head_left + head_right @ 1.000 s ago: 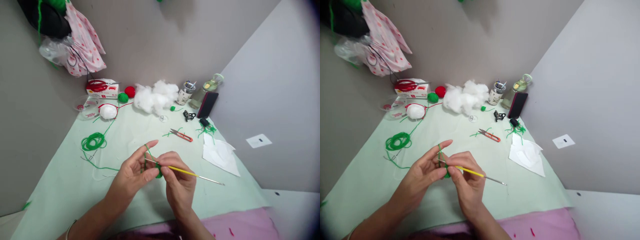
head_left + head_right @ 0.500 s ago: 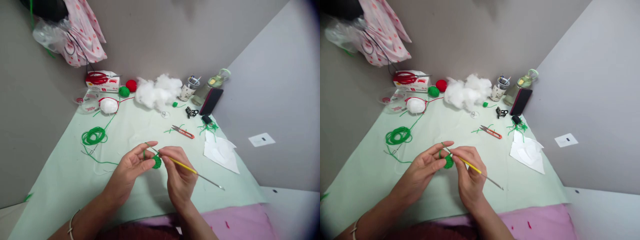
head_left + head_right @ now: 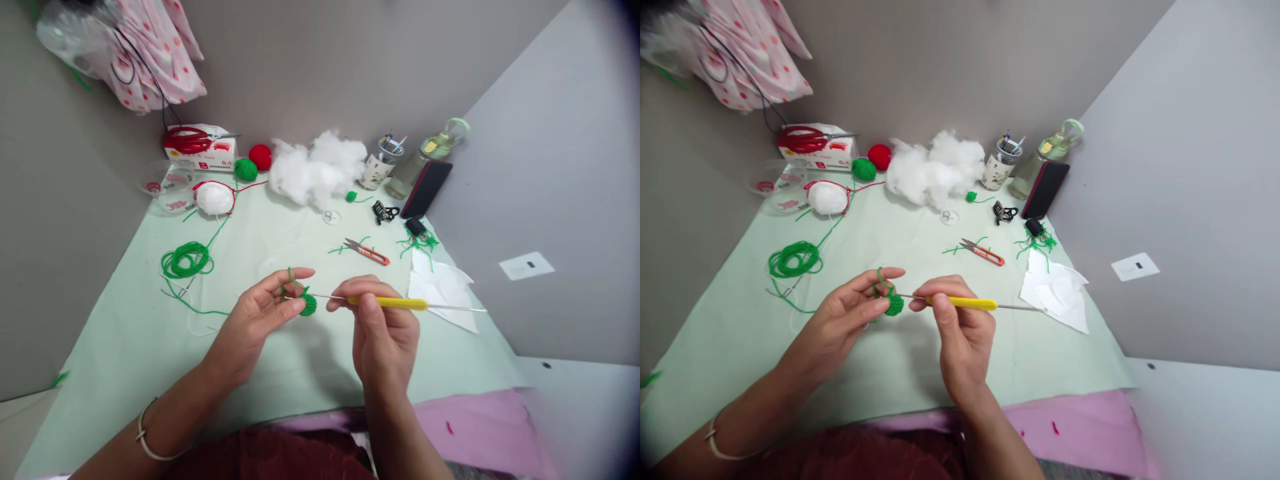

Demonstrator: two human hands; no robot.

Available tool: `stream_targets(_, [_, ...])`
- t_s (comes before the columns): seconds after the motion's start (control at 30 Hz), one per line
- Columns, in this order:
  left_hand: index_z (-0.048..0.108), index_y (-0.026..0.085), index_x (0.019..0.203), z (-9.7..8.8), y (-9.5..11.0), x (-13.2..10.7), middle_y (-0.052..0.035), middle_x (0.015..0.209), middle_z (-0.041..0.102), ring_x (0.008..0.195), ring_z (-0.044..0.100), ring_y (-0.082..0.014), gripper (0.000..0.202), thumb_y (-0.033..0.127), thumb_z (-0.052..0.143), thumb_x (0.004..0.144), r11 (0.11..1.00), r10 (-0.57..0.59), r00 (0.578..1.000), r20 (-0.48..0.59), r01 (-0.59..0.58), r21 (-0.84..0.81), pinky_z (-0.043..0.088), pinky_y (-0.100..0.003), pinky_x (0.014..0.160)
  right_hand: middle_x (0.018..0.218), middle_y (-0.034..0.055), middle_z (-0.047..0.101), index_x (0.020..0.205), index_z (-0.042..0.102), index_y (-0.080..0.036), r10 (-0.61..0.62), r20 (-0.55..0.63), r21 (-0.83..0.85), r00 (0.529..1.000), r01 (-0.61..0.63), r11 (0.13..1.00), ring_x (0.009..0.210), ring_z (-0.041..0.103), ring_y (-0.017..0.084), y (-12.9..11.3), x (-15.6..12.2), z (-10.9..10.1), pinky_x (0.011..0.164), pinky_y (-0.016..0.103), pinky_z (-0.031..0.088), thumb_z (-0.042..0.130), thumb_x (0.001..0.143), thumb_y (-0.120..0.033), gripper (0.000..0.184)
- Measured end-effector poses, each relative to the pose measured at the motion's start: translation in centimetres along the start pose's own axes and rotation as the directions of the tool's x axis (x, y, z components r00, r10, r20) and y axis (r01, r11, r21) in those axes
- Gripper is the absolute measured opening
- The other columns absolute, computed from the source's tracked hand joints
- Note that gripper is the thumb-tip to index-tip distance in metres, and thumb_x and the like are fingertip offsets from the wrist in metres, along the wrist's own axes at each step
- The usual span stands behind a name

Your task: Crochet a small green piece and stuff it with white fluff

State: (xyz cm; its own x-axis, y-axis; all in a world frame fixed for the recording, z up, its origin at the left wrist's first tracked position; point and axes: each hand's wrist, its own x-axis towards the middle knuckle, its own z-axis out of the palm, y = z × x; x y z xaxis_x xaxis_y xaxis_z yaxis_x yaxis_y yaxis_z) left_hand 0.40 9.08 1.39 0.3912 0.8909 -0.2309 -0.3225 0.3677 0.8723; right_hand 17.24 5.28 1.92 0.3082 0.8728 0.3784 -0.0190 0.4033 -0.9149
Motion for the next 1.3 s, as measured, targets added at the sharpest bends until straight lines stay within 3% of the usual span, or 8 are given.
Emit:
stream_targets(0.37, [0.080, 0.031, 0.122, -0.3, 0.4, -0.4, -0.0013, 0.096, 0.066, 0.096, 0.057, -0.0180, 0.033, 0.033, 0.082, 0.089, 0.997, 0.051, 0.999, 0.017, -0.052, 0.054, 0.046, -0.030, 0.091, 0.088, 0.0021, 0.073, 0.096, 0.078, -0.025, 0.031, 0.031, -0.037, 0.999, -0.030, 0.999, 0.079, 0.071, 0.017, 0.1, -0.2, 0.7, 0.073, 0.035, 0.059, 0.062, 0.104, -0.031, 0.019])
stream_targets(1.1, [0.079, 0.033, 0.122, -1.1, 0.5, 0.0, 0.0010, 0.090, 0.066, 0.088, 0.060, -0.0164, 0.031, 0.029, 0.079, 0.092, 0.970, 0.148, 0.989, 0.010, -0.147, 0.192, 0.048, -0.029, 0.084, 0.089, 0.0022, 0.074, 0.098, 0.079, -0.026, 0.010, 0.063, -0.023, 0.998, -0.008, 1.000, 0.082, 0.072, 0.018, 0.7, -0.1, 1.1, 0.071, 0.036, 0.062, 0.061, 0.105, -0.027, 0.019])
stream_targets(1.3, [0.076, 0.031, 0.129, -1.2, 0.5, 0.0, 0.0002, 0.089, 0.066, 0.084, 0.058, -0.0175, 0.038, 0.029, 0.079, 0.091, 0.955, 0.162, 0.987, -0.021, -0.151, 0.254, 0.047, -0.032, 0.083, 0.087, 0.0024, 0.074, 0.098, 0.078, -0.026, -0.025, 0.107, -0.150, 0.994, 0.041, 0.988, 0.082, 0.071, 0.019, 0.2, 0.0, 1.0, 0.072, 0.038, 0.059, 0.058, 0.105, -0.024, 0.021])
